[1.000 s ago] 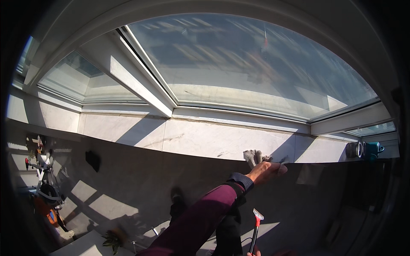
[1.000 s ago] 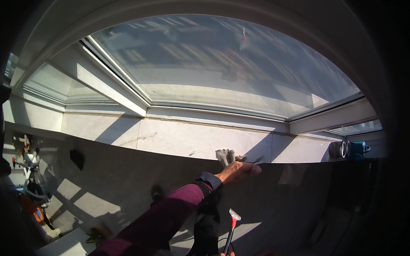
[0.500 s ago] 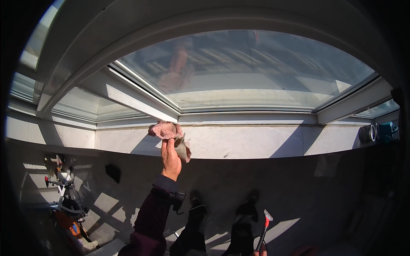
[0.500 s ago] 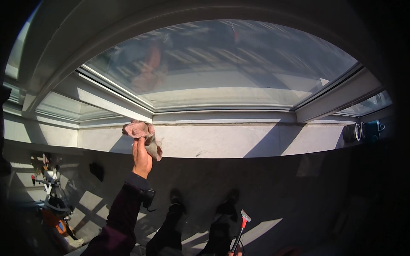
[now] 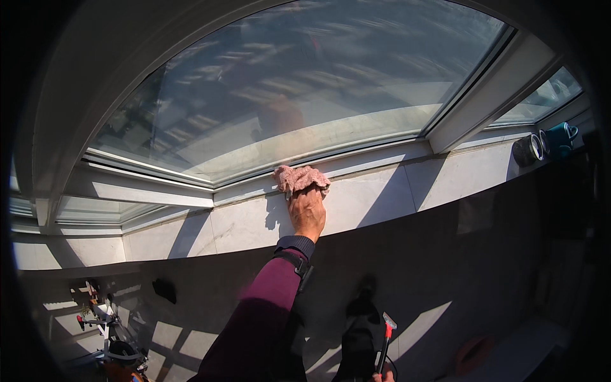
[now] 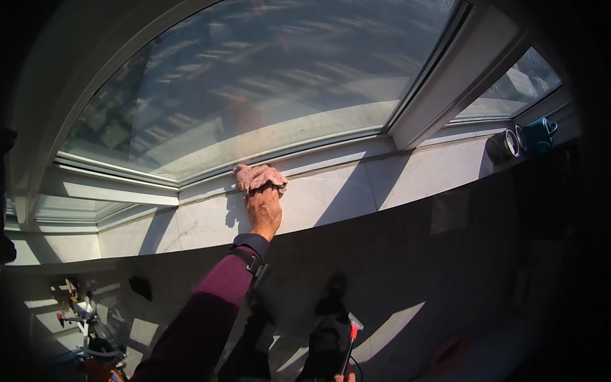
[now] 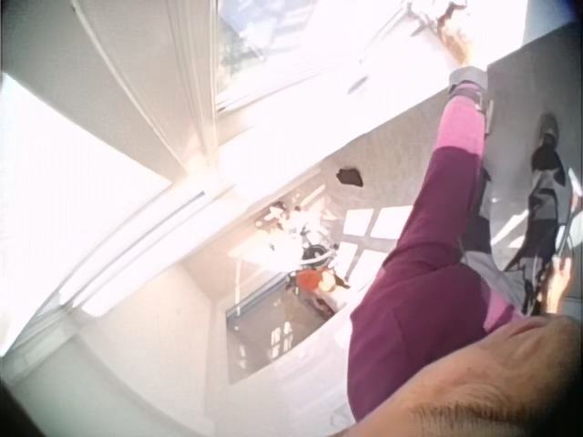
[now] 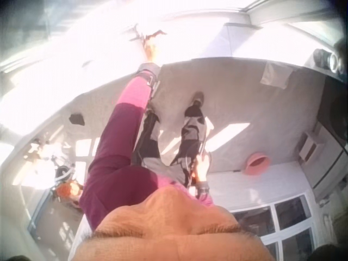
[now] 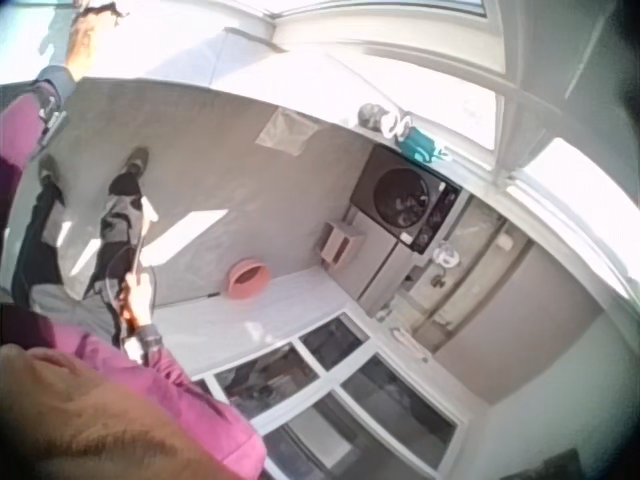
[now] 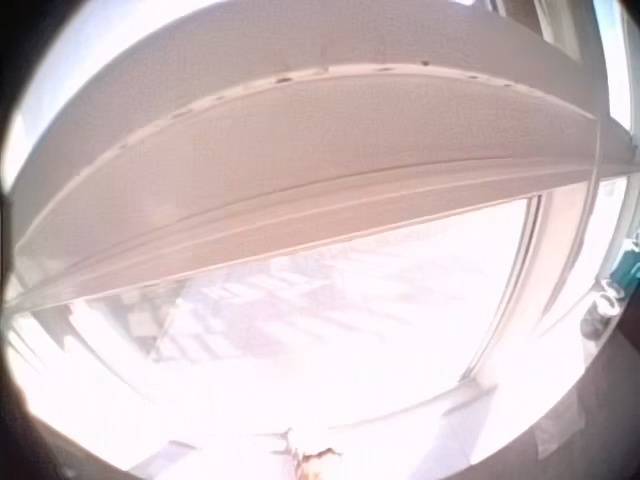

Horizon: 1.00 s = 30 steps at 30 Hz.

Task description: The person cleans a tiled wall and window sill using a cloth and a squeegee. They dip the cloth in a pink basin of water, wipe the wall and sill, then use the squeegee on the glass and sill.

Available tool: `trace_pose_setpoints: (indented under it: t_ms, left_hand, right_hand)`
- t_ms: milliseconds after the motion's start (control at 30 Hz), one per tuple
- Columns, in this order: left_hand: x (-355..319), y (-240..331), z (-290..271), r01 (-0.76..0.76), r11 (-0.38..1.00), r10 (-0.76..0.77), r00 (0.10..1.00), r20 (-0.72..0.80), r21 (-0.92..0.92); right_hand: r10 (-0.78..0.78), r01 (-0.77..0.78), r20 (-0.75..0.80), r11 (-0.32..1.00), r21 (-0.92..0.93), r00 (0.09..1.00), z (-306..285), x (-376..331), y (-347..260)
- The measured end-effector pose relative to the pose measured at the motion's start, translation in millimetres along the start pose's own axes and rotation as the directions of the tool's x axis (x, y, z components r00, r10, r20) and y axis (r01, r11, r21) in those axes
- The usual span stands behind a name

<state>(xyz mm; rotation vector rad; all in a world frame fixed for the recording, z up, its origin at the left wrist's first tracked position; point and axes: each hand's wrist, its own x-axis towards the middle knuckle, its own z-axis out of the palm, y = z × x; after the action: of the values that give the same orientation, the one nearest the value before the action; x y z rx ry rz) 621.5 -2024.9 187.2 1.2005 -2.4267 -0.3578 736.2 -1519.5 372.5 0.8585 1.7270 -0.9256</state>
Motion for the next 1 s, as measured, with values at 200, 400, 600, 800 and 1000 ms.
trace_pose_setpoints:
  t_ms: [200,400,600,800,1000]
  left_hand:
    - [12.0,114.7,70.5,-0.384,0.865,0.448,0.880,0.155,-0.322]
    - [-26.4,49.7,1.7,-0.266,0.964,0.262,0.961,0.087,0.030]
    - [-53.5,-64.0,-48.6,0.059,0.950,-0.090,0.992,0.088,0.306]
    - [7.8,17.3,-0.9,-0.254,0.956,0.218,0.950,0.224,0.149]
    - [51.6,181.8,79.0,-0.431,0.902,0.424,0.881,0.208,-0.013]
  right_hand:
    - [0.002,0.004,-0.050,0.993,0.116,0.999,-5.9,-3.6,11.7]
    - [-0.172,0.173,-0.017,0.982,0.076,0.985,-11.2,9.5,28.9]
    - [0.033,-0.024,-0.039,0.977,0.213,0.999,-29.6,22.2,15.2]
    - [0.097,-0.086,-0.010,0.922,0.379,0.995,-53.8,39.9,7.3]
    - [0.117,-0.106,0.005,0.883,0.458,0.993,-73.5,47.5,-7.2]
